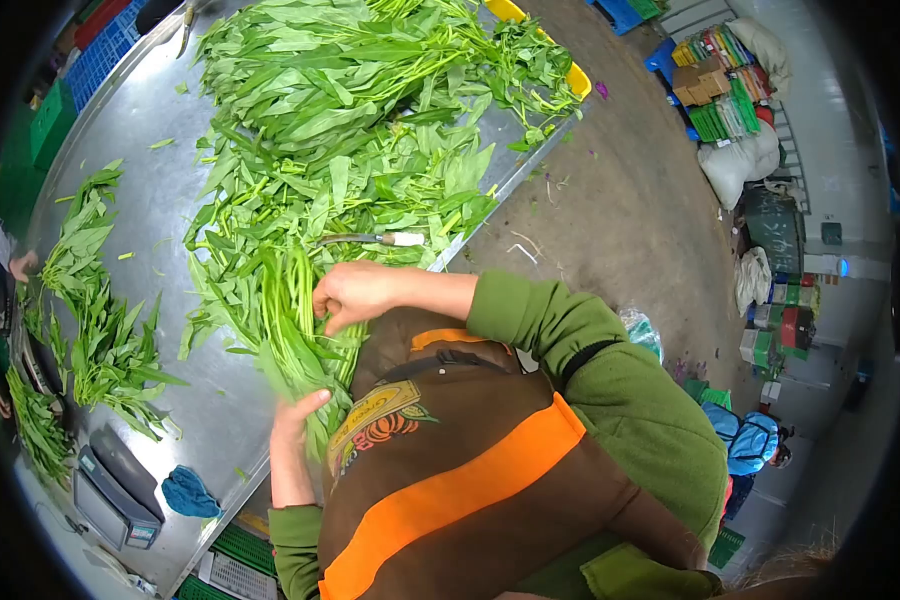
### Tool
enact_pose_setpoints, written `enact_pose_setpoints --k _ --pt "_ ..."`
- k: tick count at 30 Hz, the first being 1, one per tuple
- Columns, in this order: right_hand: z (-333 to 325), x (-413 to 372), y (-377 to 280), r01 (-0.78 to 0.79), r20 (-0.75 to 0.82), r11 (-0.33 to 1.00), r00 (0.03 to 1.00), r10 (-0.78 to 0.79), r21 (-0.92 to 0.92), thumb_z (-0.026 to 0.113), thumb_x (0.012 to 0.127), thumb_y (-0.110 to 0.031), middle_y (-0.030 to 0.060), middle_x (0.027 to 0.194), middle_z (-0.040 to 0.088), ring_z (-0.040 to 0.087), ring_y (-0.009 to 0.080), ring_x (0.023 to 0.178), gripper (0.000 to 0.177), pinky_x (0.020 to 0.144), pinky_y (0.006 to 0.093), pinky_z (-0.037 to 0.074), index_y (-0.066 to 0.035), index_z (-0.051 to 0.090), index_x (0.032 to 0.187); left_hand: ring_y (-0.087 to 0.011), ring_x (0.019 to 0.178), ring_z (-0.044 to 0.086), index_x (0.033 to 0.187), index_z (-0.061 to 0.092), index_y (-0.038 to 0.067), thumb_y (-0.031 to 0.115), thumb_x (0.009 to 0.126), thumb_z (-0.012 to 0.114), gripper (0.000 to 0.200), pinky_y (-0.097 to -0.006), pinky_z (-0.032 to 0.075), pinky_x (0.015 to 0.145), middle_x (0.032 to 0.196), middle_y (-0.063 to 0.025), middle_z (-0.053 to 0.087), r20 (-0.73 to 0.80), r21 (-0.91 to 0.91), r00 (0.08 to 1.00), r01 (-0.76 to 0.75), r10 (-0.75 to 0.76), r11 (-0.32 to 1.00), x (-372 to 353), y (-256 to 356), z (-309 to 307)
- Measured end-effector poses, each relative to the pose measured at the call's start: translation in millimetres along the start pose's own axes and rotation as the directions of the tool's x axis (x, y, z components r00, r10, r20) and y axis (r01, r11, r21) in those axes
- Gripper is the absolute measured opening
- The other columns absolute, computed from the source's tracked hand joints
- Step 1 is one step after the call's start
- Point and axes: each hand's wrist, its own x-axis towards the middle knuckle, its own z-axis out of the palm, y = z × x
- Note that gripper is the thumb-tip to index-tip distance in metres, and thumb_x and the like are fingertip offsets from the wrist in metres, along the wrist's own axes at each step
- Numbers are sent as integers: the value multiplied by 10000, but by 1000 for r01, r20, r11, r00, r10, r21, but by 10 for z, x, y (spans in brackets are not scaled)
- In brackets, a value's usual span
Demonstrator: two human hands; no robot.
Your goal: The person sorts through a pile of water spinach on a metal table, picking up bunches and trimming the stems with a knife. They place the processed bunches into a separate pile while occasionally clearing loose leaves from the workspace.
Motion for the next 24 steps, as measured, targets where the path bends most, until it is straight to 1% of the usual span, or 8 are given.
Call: enact_pose_setpoints --k 1,2,7,11,15,17,19,24 --pt "3 13 48 -9 92 991 996 -3 132 756 739 -312 91 816 681 662 273 799 299 694 393 513 -78 693 914 -244 1095 565 1334 440 -2 66 668 773 748 -375 451 962 1203 -115 576 28 76 1000 -1 -1 997 3 27 20" --pt "57 14 138 78 -66 986 995 -69 145 753 722 -265 67 695 669 655 280 694 180 626 390 507 -96 697 749 -230 1092 558 1316 454 -2 79 652 797 751 -365 440 963 1191 -102 576 18 105 999 -38 36 994 -15 32 68" --pt "44 52 403 -65 -306 995 948 84 71 725 747 -240 98 765 679 653 299 736 175 646 395 506 -80 676 798 -222 1062 567 1283 475 -3 112 654 817 725 -356 448 940 1173 -100 583 55 286 995 -99 86 953 11 38 60" --pt "-76 -31 260 94 -200 993 977 -78 74 757 737 -366 162 847 667 661 295 793 401 693 419 510 -53 632 953 -215 1034 577 1250 498 -8 133 656 827 694 -348 459 919 1148 -99 593 73 381 993 -117 97 917 -24 105 143" --pt "89 39 289 -121 172 992 977 123 -20 727 761 -418 167 897 645 628 334 829 429 736 428 502 -49 634 960 -214 1025 582 1233 506 -12 133 651 832 682 -345 463 912 1129 -92 602 120 504 987 -154 108 850 25 145 157" --pt "268 64 628 124 -102 992 987 -121 14 667 822 -356 159 869 637 622 340 818 321 734 427 503 -61 649 947 -211 1006 588 1222 509 -10 118 646 835 674 -341 468 898 1110 -88 609 152 508 971 -235 182 828 21 146 199" --pt "143 116 841 -54 -404 994 915 10 -96 617 861 -278 163 879 641 616 348 819 235 751 440 500 -55 655 923 -207 999 588 1218 511 -10 125 642 839 676 -339 470 891 1107 -87 610 146 526 976 -214 160 823 25 114 149" --pt "-208 -30 1540 -352 -729 916 573 374 193 648 860 -291 178 793 644 603 300 700 282 663 397 489 -10 661 884 -194 976 592 1191 533 -8 137 637 845 652 -340 476 869 1090 -83 617 149 625 969 -247 197 740 -10 152 159"
